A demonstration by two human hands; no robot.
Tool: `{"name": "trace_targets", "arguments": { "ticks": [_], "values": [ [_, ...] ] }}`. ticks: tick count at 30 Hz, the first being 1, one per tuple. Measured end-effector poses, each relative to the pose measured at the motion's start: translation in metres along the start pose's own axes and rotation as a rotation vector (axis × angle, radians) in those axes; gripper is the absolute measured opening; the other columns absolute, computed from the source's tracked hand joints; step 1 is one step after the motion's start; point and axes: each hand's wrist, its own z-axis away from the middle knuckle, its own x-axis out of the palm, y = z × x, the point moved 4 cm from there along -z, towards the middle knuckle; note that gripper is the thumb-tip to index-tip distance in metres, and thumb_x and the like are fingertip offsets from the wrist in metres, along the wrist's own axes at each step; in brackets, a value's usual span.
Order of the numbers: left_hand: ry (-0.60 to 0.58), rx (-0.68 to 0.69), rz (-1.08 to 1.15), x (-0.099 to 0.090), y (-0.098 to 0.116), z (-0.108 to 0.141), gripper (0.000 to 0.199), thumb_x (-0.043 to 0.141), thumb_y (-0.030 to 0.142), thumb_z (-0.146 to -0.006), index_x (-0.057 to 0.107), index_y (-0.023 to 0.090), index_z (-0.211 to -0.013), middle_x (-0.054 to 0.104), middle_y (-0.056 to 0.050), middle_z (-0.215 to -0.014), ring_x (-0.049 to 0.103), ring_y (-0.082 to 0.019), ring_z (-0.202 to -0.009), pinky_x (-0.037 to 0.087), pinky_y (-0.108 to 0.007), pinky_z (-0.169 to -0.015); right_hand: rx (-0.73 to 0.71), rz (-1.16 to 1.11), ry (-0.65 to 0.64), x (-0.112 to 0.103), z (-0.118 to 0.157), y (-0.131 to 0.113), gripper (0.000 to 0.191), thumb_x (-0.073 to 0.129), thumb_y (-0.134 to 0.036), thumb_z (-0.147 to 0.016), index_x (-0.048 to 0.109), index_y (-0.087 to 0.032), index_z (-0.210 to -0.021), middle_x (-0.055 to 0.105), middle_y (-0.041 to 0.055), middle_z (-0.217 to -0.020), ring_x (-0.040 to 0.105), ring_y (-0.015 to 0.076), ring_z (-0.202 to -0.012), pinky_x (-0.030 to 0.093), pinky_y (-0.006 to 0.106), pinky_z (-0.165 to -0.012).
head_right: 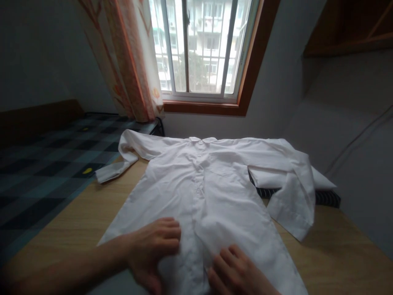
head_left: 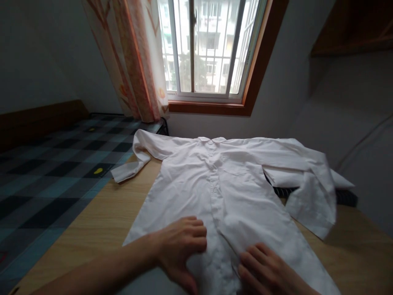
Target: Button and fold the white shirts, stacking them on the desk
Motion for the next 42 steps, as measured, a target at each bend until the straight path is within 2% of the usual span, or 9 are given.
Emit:
{"name": "trace_targets", "arguments": {
  "ticks": [4, 7, 10, 14, 22, 26, 30, 38, 42],
  "values": [
    [-0.077, 0.022, -0.058, 0.014, 0.030, 0.008, 0.047, 0.071, 0.054, -0.069, 0.039, 0.020, -0.064, 0.052, 0.000, -0.066, 0.040, -0.014, -0.057, 0.028, -0.031, -0.052, 0.041, -0.124, -0.085, -0.003, 0.004, 0.010, 0.022, 0.041, -0.009, -0.091, 0.050, -0.020, -0.074, 0.053, 0.0010, -0.067, 0.043, 0.0148, -0.060, 0.030, 0.029, -0.056],
    [-0.106, -0.035, -0.010, 0.016, 0.034, 0.013, 0.032, 0.073, 0.030, -0.066, 0.042, 0.020, -0.068, 0.055, 0.001, -0.070, 0.047, -0.014, -0.063, 0.032, -0.030, -0.057, 0.363, -0.566, -0.212, -0.012, 0.010, 0.033, 0.023, 0.038, -0.022, -0.097, 0.048, -0.020, -0.077, 0.055, 0.0019, -0.075, 0.048, 0.0137, -0.066, 0.037, 0.025, -0.060],
    [-0.083, -0.099, 0.121, 0.014, 0.030, 0.016, 0.032, 0.074, 0.036, -0.064, 0.048, 0.020, -0.074, 0.059, 0.000, -0.074, 0.052, -0.015, -0.068, 0.036, -0.031, -0.063, 0.685, -1.073, -0.243, -0.028, 0.025, 0.056, 0.033, 0.037, -0.046, -0.097, 0.048, -0.021, -0.080, 0.052, 0.0029, -0.081, 0.050, 0.0157, -0.074, 0.042, 0.027, -0.067],
    [-0.058, -0.115, 0.230, 0.014, 0.026, 0.016, 0.035, 0.067, 0.050, -0.068, 0.050, 0.021, -0.076, 0.060, -0.001, -0.075, 0.053, -0.016, -0.065, 0.037, -0.032, -0.064, 0.708, -1.365, -0.189, -0.053, 0.033, 0.066, 0.046, 0.046, -0.064, -0.088, 0.048, -0.021, -0.071, 0.050, 0.0029, -0.078, 0.047, 0.0164, -0.071, 0.042, 0.029, -0.066],
    [-0.118, -0.126, 0.261, -0.005, 0.021, 0.009, 0.029, 0.068, 0.044, -0.073, 0.061, 0.021, -0.089, 0.065, -0.002, -0.077, 0.058, -0.017, -0.068, 0.042, -0.029, -0.067, 0.548, -0.901, -0.760, -0.055, -0.015, 0.040, 0.011, 0.062, -0.029, -0.085, 0.068, -0.025, -0.092, 0.066, 0.0042, -0.100, 0.060, 0.0204, -0.094, 0.046, 0.031, -0.083],
    [-0.070, -0.354, 0.158, -0.044, -0.019, -0.010, 0.007, 0.060, 0.020, -0.076, 0.063, 0.019, -0.070, 0.065, -0.002, -0.071, 0.057, -0.015, -0.065, 0.040, -0.026, -0.065, 0.620, -0.538, -0.492, -0.037, -0.060, 0.071, 0.014, 0.057, -0.027, -0.088, 0.065, -0.021, -0.099, 0.066, 0.0039, -0.097, 0.061, 0.0179, -0.087, 0.045, 0.030, -0.081],
    [0.236, -0.787, 0.235, -0.067, -0.081, -0.033, 0.010, 0.060, 0.013, -0.071, 0.062, 0.017, -0.061, 0.062, -0.001, -0.061, 0.054, -0.014, -0.058, 0.037, -0.024, -0.059, 0.547, -0.253, -0.378, 0.008, -0.108, 0.087, 0.026, 0.055, -0.033, -0.091, 0.059, -0.019, -0.113, 0.065, 0.0080, -0.106, 0.062, 0.0208, -0.094, 0.044, 0.031, -0.082],
    [0.890, -1.009, 0.402, -0.017, -0.121, -0.036, 0.014, 0.045, 0.021, -0.085, 0.058, 0.016, -0.090, 0.063, -0.002, -0.080, 0.056, -0.010, -0.052, 0.040, -0.021, -0.049, 0.680, 0.016, -0.433, 0.058, -0.119, 0.090, 0.021, 0.046, -0.032, -0.093, 0.052, -0.017, -0.107, 0.066, 0.0092, -0.096, 0.066, 0.0227, -0.084, 0.042, 0.029, -0.065],
    [0.899, -0.920, 0.300, -0.016, -0.111, -0.033, 0.010, 0.050, 0.018, -0.083, 0.059, 0.018, -0.086, 0.065, -0.002, -0.082, 0.057, -0.013, -0.063, 0.044, -0.025, -0.063, 0.731, 0.045, -0.429, 0.055, -0.114, 0.094, 0.019, 0.048, -0.015, -0.085, 0.054, -0.016, -0.103, 0.066, 0.0094, -0.093, 0.065, 0.0213, -0.080, 0.040, 0.028, -0.065]
  ]
}}
